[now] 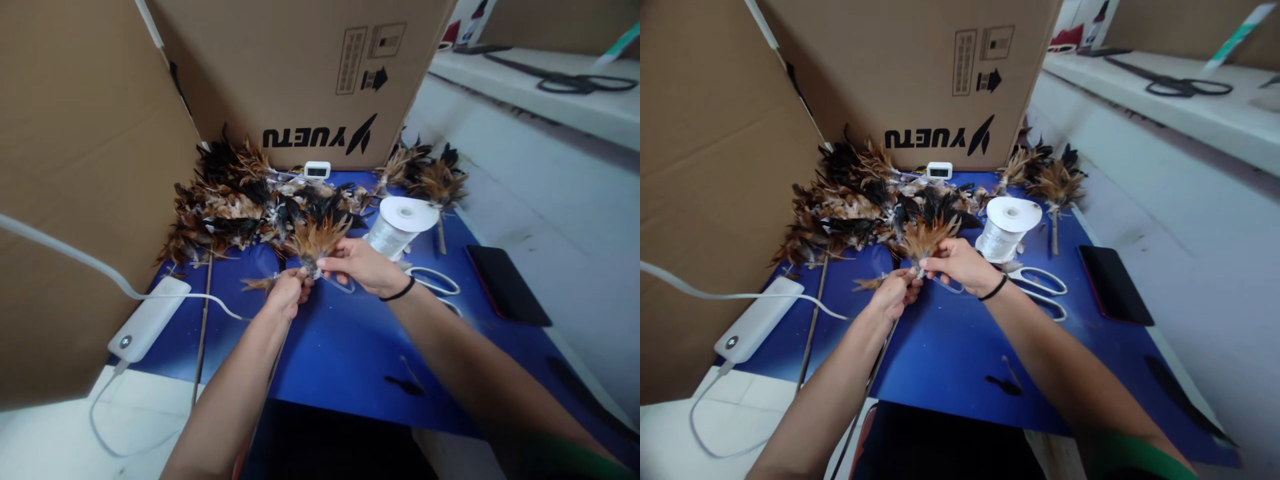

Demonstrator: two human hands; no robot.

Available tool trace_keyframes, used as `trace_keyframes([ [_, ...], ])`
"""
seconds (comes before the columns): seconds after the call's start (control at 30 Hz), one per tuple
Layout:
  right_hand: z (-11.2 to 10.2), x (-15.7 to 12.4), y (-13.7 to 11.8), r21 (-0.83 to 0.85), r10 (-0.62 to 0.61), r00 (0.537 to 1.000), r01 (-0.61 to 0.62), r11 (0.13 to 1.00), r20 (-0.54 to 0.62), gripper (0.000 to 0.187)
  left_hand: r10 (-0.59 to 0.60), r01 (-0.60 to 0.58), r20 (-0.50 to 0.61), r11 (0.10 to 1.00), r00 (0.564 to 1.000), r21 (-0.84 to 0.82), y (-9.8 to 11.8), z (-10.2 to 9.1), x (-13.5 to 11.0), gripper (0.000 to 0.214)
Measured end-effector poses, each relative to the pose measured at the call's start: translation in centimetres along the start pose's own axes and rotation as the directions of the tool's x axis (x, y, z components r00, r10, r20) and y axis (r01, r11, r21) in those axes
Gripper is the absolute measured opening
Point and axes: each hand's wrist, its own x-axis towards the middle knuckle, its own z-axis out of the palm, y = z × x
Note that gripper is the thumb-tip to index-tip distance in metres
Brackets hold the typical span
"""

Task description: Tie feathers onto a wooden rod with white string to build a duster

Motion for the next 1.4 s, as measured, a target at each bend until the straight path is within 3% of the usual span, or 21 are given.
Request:
trace_keyframes([
  [0.17,0.9,-0.2,2.2,-0.051,0.035,0.998,-0.037,0.998,-0.055,0.026,0.009,-0.010,0.026,0.999,1.000,0.031,-0.2,0.1,0.2,0.027],
  [0.47,1.2,0.4,2.9,-0.065,0.031,0.989,-0.041,0.997,-0.145,0.027,0.039,-0.040,0.035,0.998,0.999,0.047,-0.4,0.2,0.1,0.026],
  [0.73,0.7,1.1,5.2,-0.324,-0.196,0.974,0.151,0.934,-0.112,0.022,0.032,-0.033,0.047,0.999,0.998,0.031,-0.5,0.1,0.4,0.023],
  [1.03,1.6,1.3,6.3,-0.347,-0.198,0.941,0.095,0.933,-0.275,0.029,0.016,-0.016,0.033,1.000,0.999,0.004,-0.4,0.2,0.2,0.022],
  [1.17,1.4,1.3,6.0,-0.361,-0.212,0.939,0.105,0.926,-0.271,0.018,0.007,-0.007,-0.001,1.000,1.000,-0.013,-0.4,0.2,0.1,0.022],
  [1.2,1.3,1.1,5.5,-0.401,-0.258,0.920,0.126,0.907,-0.295,0.016,0.005,-0.005,-0.009,1.000,1.000,-0.019,-0.4,0.2,0.1,0.022],
  [1.27,1.2,0.5,3.9,-0.534,-0.416,0.834,0.180,0.826,-0.362,0.023,0.002,-0.003,-0.020,0.999,1.000,-0.034,-0.4,0.2,0.1,0.021],
  [1.33,1.6,-0.1,1.9,-0.699,-0.578,0.754,0.229,0.677,-0.312,0.026,-0.013,0.011,-0.039,0.998,0.999,-0.055,-0.5,0.3,0.1,0.021],
  [1.4,2.8,-0.1,0.2,-0.836,-0.603,0.793,0.274,0.475,-0.083,0.021,-0.037,0.031,-0.077,0.996,0.996,-0.083,-0.7,0.3,0.2,0.022],
])
